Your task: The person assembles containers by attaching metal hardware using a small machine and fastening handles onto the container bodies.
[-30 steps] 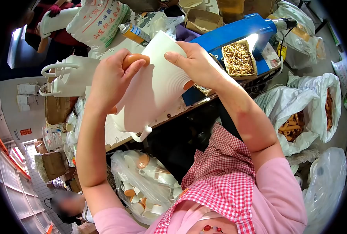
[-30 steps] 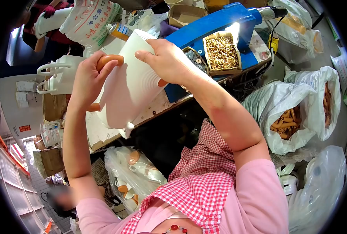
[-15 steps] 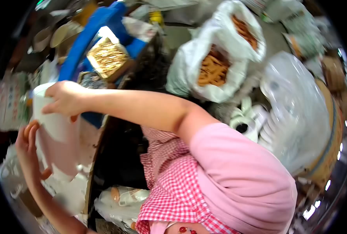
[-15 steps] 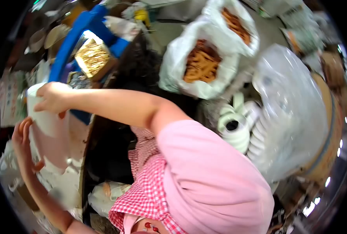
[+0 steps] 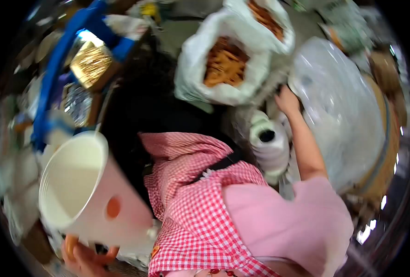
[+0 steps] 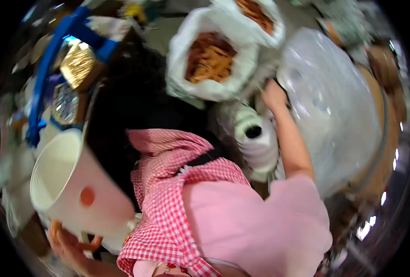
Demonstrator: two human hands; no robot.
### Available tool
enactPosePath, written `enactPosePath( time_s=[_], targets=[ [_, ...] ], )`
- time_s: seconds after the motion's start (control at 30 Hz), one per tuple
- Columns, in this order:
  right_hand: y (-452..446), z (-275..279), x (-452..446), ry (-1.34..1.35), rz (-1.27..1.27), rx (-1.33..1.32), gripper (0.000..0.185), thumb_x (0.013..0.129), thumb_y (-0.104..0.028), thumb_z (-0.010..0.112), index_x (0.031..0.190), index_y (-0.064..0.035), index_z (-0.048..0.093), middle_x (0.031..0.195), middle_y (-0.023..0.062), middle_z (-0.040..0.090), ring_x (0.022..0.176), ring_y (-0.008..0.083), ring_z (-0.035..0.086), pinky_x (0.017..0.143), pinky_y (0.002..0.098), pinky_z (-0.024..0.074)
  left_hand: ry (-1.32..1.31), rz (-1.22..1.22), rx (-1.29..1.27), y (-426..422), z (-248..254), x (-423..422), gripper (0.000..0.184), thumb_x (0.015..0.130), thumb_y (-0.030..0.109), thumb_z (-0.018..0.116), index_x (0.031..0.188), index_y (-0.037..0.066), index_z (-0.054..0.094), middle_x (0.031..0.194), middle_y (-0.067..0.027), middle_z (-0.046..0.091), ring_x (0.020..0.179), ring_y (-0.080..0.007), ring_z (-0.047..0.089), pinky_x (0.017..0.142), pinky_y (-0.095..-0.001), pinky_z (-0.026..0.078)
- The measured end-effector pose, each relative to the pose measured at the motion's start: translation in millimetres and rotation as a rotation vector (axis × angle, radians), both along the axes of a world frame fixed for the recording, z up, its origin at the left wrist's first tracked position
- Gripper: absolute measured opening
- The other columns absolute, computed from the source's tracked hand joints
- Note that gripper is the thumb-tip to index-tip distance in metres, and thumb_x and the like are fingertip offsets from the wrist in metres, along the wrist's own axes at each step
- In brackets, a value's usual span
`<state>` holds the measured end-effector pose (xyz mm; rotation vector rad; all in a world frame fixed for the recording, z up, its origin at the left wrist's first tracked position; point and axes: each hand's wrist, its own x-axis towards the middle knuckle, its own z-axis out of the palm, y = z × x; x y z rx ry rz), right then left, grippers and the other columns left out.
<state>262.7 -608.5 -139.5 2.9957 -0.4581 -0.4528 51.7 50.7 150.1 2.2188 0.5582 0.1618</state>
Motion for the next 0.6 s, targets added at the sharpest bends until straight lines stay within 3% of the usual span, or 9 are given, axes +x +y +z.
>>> enactPosePath(
  time_s=[0.03, 0.07, 0.13, 0.17, 0.2, 0.27, 0.33, 0.4, 0.6],
  targets=[
    [-27, -41, -4, 0.045, 0.133, -0.056, 0.046, 0.091, -0.033, 0.060, 0.126, -0.0029, 0.059, 0.125, 0.0265, 0.062, 0.113, 0.0407, 0.062, 0.095, 0.0490, 0.0496, 0.112, 0.197, -0.205, -40, -10, 17, 0.042, 0.093, 0.031, 0.067, 0.119, -0.002, 0.061, 0.079, 0.0017, 0.055, 0.066, -0.0084, 0.050, 0.055, -0.0240, 0.042],
    [-48, -80, 2, 0.097, 0.185, -0.022, 0.046, 0.091, -0.033, 0.059, 0.126, -0.0029, 0.059, 0.125, 0.0264, 0.062, 0.114, 0.0407, 0.062, 0.095, 0.0491, 0.0494, 0.196, 0.424, -0.399, -81, -18, 32, 0.041, 0.090, 0.027, 0.071, 0.117, -0.001, 0.059, 0.088, -0.0005, 0.059, 0.078, -0.0130, 0.060, 0.066, -0.0261, 0.055],
    [-15, -98, 37, 0.082, 0.305, 0.075, 0.046, 0.091, -0.033, 0.059, 0.126, -0.0030, 0.059, 0.126, 0.0263, 0.062, 0.114, 0.0408, 0.061, 0.096, 0.0492, 0.0491, 0.040, 0.210, -0.370, -107, -45, 36, 0.024, 0.083, 0.014, 0.075, 0.104, 0.004, 0.068, 0.088, -0.0077, 0.066, 0.074, -0.0191, 0.066, 0.060, -0.0329, 0.054],
    [-8, -101, 46, 0.084, 0.350, 0.092, 0.046, 0.092, -0.034, 0.059, 0.127, -0.0030, 0.059, 0.126, 0.0262, 0.061, 0.115, 0.0408, 0.061, 0.096, 0.0493, 0.0489, 0.054, 0.028, -0.194, -119, -44, 47, 0.024, 0.083, 0.021, 0.077, 0.099, 0.004, 0.071, 0.083, -0.0111, 0.066, 0.071, -0.0211, 0.066, 0.062, -0.0312, 0.051],
    [-4, -98, 54, 0.092, 0.381, 0.096, 0.046, 0.092, -0.034, 0.058, 0.127, -0.0030, 0.059, 0.127, 0.0261, 0.061, 0.115, 0.0409, 0.061, 0.096, 0.0493, 0.0487, -0.129, -0.058, -0.100, -130, -67, 46, 0.029, 0.084, 0.026, 0.077, 0.103, 0.005, 0.069, 0.085, -0.0146, 0.066, 0.070, -0.0276, 0.066, 0.063, -0.0360, 0.051],
    [12, -92, 77, 0.079, 0.460, 0.078, 0.046, 0.093, -0.034, 0.058, 0.127, -0.0030, 0.059, 0.127, 0.0260, 0.061, 0.116, 0.0409, 0.060, 0.097, 0.0494, 0.0484, -0.141, -0.095, -0.121, -141, -83, 36, 0.026, 0.086, 0.026, 0.073, 0.101, 0.006, 0.064, 0.087, -0.0135, 0.065, 0.079, -0.0337, 0.064, 0.068, -0.0410, 0.051],
    [29, -82, 99, 0.061, 0.536, 0.051, 0.046, 0.093, -0.034, 0.057, 0.128, -0.0031, 0.059, 0.128, 0.0258, 0.061, 0.116, 0.0410, 0.060, 0.097, 0.0495, 0.0481, -0.141, -0.059, -0.111, -141, -80, 32, 0.025, 0.087, 0.026, 0.071, 0.103, 0.008, 0.063, 0.101, -0.0130, 0.059, 0.090, -0.0350, 0.063, 0.075, -0.0419, 0.050],
    [54, -57, 117, 0.028, 0.626, 0.026, 0.046, 0.094, -0.034, 0.057, 0.128, -0.0031, 0.059, 0.129, 0.0257, 0.061, 0.117, 0.0411, 0.060, 0.097, 0.0497, 0.0477, -0.196, 0.041, -0.158, -133, -82, 24, 0.026, 0.088, 0.027, 0.070, 0.105, 0.009, 0.062, 0.108, -0.0138, 0.057, 0.090, -0.0365, 0.063, 0.076, -0.0424, 0.050],
    [121, 34, 131, -0.056, 0.827, -0.009, 0.047, 0.095, -0.035, 0.055, 0.129, -0.0032, 0.059, 0.131, 0.0253, 0.060, 0.119, 0.0413, 0.058, 0.099, 0.0500, 0.0467, -0.188, 0.000, -0.152, -114, -115, 6, 0.045, 0.093, 0.031, 0.067, 0.129, 0.006, 0.057, 0.138, -0.0201, 0.053, 0.109, -0.0402, 0.062, 0.093, -0.0406, 0.051]
  ],
)
